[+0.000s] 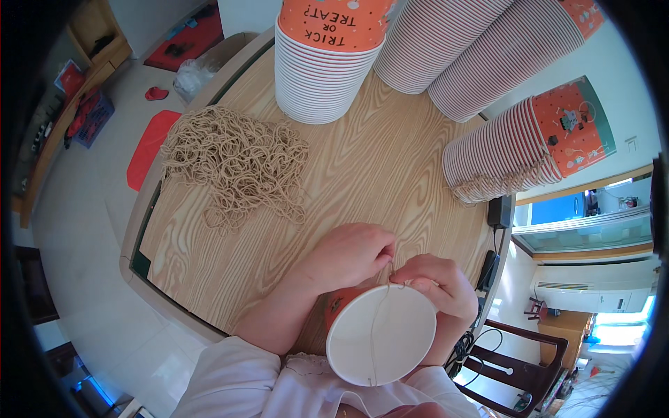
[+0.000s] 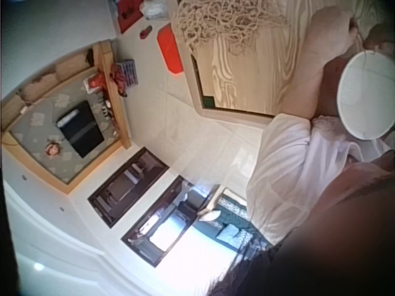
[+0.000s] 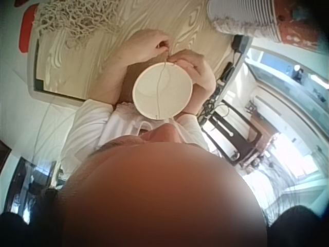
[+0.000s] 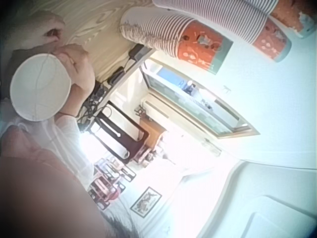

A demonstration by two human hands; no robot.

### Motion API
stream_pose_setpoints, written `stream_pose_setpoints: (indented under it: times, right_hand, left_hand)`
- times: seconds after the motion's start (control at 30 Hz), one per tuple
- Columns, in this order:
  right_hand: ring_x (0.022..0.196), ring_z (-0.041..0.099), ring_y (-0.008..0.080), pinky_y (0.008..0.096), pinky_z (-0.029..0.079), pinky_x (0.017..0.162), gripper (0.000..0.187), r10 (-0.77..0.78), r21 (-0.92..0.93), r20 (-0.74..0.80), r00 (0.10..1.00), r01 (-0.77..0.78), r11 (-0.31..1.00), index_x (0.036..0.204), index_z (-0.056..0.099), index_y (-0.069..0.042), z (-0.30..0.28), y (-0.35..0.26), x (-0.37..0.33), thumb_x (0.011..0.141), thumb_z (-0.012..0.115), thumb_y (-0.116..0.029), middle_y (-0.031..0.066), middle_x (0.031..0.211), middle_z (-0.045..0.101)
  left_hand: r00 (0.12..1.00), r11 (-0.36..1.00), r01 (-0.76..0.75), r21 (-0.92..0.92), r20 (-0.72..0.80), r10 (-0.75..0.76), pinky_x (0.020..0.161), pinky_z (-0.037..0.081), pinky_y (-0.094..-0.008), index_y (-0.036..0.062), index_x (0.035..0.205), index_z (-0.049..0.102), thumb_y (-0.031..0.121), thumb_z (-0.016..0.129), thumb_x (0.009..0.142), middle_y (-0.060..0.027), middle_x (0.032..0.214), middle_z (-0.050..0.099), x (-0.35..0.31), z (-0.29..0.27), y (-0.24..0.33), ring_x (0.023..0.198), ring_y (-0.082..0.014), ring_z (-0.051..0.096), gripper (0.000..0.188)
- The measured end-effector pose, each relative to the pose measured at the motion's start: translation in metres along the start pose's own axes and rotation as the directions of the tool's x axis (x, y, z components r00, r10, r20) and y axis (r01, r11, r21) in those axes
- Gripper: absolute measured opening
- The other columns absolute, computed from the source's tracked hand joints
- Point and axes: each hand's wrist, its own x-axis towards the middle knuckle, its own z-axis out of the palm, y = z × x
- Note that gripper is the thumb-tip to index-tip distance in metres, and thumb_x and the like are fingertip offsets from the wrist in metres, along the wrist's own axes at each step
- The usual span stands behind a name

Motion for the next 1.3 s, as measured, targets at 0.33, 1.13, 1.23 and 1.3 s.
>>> stream_pose_setpoints:
  times: [0.33,1.13,1.23,1.3]
  right_hand:
    - [0.077,0.063,0.0319,0.0369,0.049,0.07,0.019,-0.041,-0.002,-0.009,0.999,0.041,0.999,0.091,0.069,0.003,0.002,0.001,0.001,0.092,0.059,-0.013,0.0152,0.084,0.067]
    - [0.077,0.062,0.0328,0.0372,0.049,0.07,0.018,-0.006,-0.034,-0.064,0.998,0.004,0.999,0.09,0.069,0.002,0.004,-0.006,-0.001,0.093,0.06,-0.014,0.0151,0.083,0.066]
    - [0.077,0.062,0.0328,0.0372,0.049,0.07,0.018,0.0,-0.046,-0.069,0.998,-0.003,0.999,0.09,0.069,0.002,0.003,-0.006,-0.001,0.093,0.06,-0.014,0.0152,0.083,0.066]
    - [0.077,0.062,0.0328,0.0373,0.049,0.07,0.018,-0.003,-0.058,-0.066,0.998,0.0,0.998,0.09,0.069,0.002,0.003,-0.007,-0.001,0.092,0.06,-0.014,0.0153,0.083,0.066]
  left_hand:
    - [0.979,0.991,-0.035,0.128,0.203,0.008,0.074,0.051,-0.0459,0.0055,0.083,0.069,0.015,0.063,0.081,-0.0132,0.083,0.068,-0.002,-0.002,0.002,0.083,-0.0343,0.065,0.011]
    - [0.981,0.98,-0.131,-0.152,0.123,0.15,0.076,0.05,-0.0437,0.0021,0.09,0.07,0.021,0.062,0.083,-0.0162,0.088,0.068,0.001,-0.003,0.002,0.087,-0.0336,0.065,0.022]
    - [0.982,0.98,-0.113,-0.161,0.134,0.136,0.075,0.05,-0.0432,0.0019,0.09,0.069,0.022,0.063,0.083,-0.0153,0.087,0.068,0.001,-0.005,0.005,0.084,-0.0331,0.065,0.022]
    - [0.98,0.982,-0.091,-0.167,0.16,0.118,0.074,0.05,-0.043,0.002,0.09,0.069,0.023,0.063,0.083,-0.0146,0.086,0.068,0.0,-0.006,0.006,0.083,-0.0328,0.066,0.022]
